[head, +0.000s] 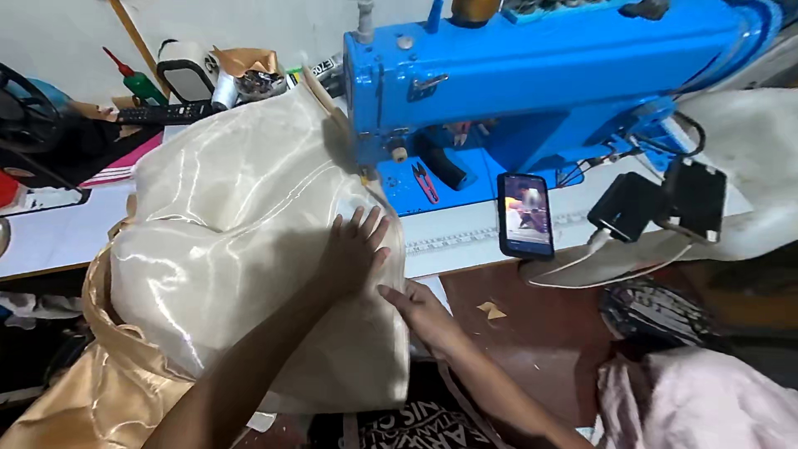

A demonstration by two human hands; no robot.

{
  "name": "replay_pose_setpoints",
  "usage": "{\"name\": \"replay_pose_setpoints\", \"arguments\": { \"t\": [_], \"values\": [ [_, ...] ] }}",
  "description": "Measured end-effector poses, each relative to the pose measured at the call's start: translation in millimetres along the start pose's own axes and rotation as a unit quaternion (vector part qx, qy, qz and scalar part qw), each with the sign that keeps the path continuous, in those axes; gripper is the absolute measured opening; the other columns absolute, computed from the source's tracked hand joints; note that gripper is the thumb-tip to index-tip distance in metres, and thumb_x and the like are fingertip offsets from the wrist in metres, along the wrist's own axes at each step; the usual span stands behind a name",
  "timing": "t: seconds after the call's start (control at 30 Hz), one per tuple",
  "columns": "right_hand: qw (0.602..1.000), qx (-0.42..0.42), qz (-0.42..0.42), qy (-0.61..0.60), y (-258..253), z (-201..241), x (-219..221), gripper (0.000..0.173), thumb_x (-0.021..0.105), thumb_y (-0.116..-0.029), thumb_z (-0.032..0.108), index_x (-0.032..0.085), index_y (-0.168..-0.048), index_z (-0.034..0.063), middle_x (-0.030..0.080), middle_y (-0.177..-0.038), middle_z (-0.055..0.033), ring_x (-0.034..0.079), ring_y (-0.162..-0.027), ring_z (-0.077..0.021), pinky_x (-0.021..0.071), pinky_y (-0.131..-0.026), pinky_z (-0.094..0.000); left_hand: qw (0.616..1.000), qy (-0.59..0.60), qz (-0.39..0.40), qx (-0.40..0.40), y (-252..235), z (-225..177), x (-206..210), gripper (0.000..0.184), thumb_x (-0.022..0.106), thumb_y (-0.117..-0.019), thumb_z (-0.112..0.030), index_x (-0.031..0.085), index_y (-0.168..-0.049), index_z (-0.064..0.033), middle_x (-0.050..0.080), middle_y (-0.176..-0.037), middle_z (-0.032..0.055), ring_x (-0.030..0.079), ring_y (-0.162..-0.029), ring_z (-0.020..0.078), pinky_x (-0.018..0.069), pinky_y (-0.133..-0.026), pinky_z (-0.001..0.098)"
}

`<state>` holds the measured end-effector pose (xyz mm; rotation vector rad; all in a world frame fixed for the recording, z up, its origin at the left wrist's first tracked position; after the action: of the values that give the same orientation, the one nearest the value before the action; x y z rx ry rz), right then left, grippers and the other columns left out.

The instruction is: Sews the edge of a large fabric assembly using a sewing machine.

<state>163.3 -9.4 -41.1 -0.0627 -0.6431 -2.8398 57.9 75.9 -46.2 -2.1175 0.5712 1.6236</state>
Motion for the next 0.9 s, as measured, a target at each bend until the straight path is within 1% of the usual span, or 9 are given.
{"name": "replay_pose_setpoints", "arguments": {
  "t": [0.1, 0.2, 0.37, 0.53, 0.63, 0.7, 0.73, 0.77, 0.9],
  "values": [
    [0.972, -0.102, -0.077, 0.196, 6.2, 5.7, -11.3, 0.052, 0.058, -0.1040, 0.026, 0.048, -0.147, -0.0003, 0.070, -0.085, -0.0059, 0.063, -0.064, -0.0088, 0.0560, -0.065, -0.0291, 0.999, 0.001, -0.045, 0.008, 1.2, -2.9, -2.3, 0.056, 0.034, -0.1087, -0.041, 0.043, -0.157, -0.0138, 0.035, -0.163, 0.0209, 0.026, -0.154, 0.0384, 0.0200, -0.123, 0.0597],
    [0.941, -0.117, -0.096, 0.302, 9.6, 8.2, -6.8, 0.062, 0.054, -0.1035, 0.024, 0.035, -0.157, -0.0007, 0.068, -0.073, -0.0061, 0.061, -0.058, -0.0161, 0.0549, -0.061, -0.0371, 0.995, 0.060, -0.072, 0.013, 4.3, -2.4, -9.7, 0.048, 0.042, -0.1081, -0.029, 0.053, -0.149, -0.0074, 0.056, -0.142, 0.0216, 0.049, -0.138, 0.0377, 0.0354, -0.116, 0.0527],
    [0.769, -0.160, -0.121, 0.607, 15.6, 26.4, 24.9, 0.060, 0.053, -0.0950, 0.009, 0.045, -0.154, 0.0015, 0.066, -0.061, -0.0105, 0.068, -0.055, -0.0329, 0.0528, -0.052, -0.0476, 0.982, 0.159, -0.100, -0.004, 9.0, 3.8, -19.1, 0.047, 0.039, -0.1085, -0.021, 0.045, -0.149, 0.0013, 0.055, -0.149, 0.0153, 0.056, -0.135, 0.0259, 0.0395, -0.116, 0.0418],
    [0.750, -0.044, -0.002, 0.660, 1.9, 28.4, 37.7, 0.062, 0.044, -0.0995, 0.006, 0.031, -0.160, 0.0012, 0.072, -0.086, -0.0172, 0.073, -0.077, -0.0364, 0.0549, -0.066, -0.0478, 0.982, 0.143, -0.120, 0.022, 8.7, 2.9, -20.6, 0.042, 0.049, -0.1056, -0.026, 0.063, -0.139, -0.0034, 0.065, -0.129, 0.0201, 0.061, -0.124, 0.0338, 0.0460, -0.108, 0.0479],
    [0.796, 0.000, 0.094, 0.598, -6.2, 34.6, 28.6, 0.060, 0.043, -0.1085, 0.029, 0.029, -0.161, 0.0038, 0.070, -0.110, -0.0245, 0.069, -0.100, -0.0432, 0.0529, -0.085, -0.0573, 0.977, 0.149, -0.152, 0.021, 8.8, 10.4, -17.5, 0.035, 0.055, -0.1028, -0.021, 0.070, -0.130, -0.0034, 0.059, -0.133, 0.0234, 0.058, -0.124, 0.0362, 0.0486, -0.105, 0.0456],
    [0.841, -0.086, 0.071, 0.529, -19.9, 49.9, 8.4, 0.048, 0.048, -0.1083, 0.037, 0.061, -0.138, 0.0014, 0.071, -0.106, -0.0243, 0.069, -0.100, -0.0423, 0.0525, -0.087, -0.0607, 0.978, 0.127, -0.163, 0.026, 9.2, 9.9, -18.4, 0.034, 0.056, -0.1022, -0.024, 0.073, -0.126, -0.0063, 0.056, -0.141, 0.0251, 0.052, -0.132, 0.0413, 0.0441, -0.109, 0.0515],
    [0.843, -0.176, 0.021, 0.507, -29.8, 60.5, -4.3, 0.040, 0.050, -0.1070, 0.033, 0.071, -0.121, 0.0010, 0.073, -0.098, -0.0213, 0.071, -0.094, -0.0394, 0.0553, -0.083, -0.0595, 0.980, 0.106, -0.164, 0.024, 9.1, 9.6, -18.6, 0.034, 0.055, -0.1023, -0.026, 0.074, -0.125, -0.0100, 0.056, -0.143, 0.0233, 0.050, -0.135, 0.0415, 0.0421, -0.110, 0.0545],
    [0.826, -0.262, -0.027, 0.499, -41.2, 69.5, -16.5, 0.035, 0.053, -0.1060, 0.029, 0.075, -0.117, 0.0029, 0.075, -0.099, -0.0183, 0.073, -0.094, -0.0369, 0.0575, -0.082, -0.0573, 0.982, 0.087, -0.166, 0.025, 9.0, 9.0, -18.9, 0.034, 0.055, -0.1017, -0.028, 0.075, -0.123, -0.0124, 0.056, -0.145, 0.0218, 0.048, -0.138, 0.0417, 0.0397, -0.110, 0.0577],
    [0.710, -0.424, -0.036, 0.561, -94.3, 84.1, -34.5, 0.040, 0.050, -0.1056, 0.025, 0.063, -0.140, 0.0100, 0.062, -0.142, -0.0122, 0.059, -0.127, -0.0372, 0.0503, -0.097, -0.0570, 0.983, 0.038, -0.174, 0.049, 6.4, 7.2, -20.9, 0.036, 0.051, -0.1038, -0.035, 0.076, -0.123, -0.0159, 0.059, -0.145, 0.0140, 0.041, -0.146, 0.0389, 0.0356, -0.114, 0.0574]
  ]
}}
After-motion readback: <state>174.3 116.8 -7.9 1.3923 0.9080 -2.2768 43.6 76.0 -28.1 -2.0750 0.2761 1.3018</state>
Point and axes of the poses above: each hand's wrist, its own y-axis away from the middle knuckle, its own x-axis out of the palm, z = x × y, the point moved 8 cm from there along -y, towards the middle knuckle
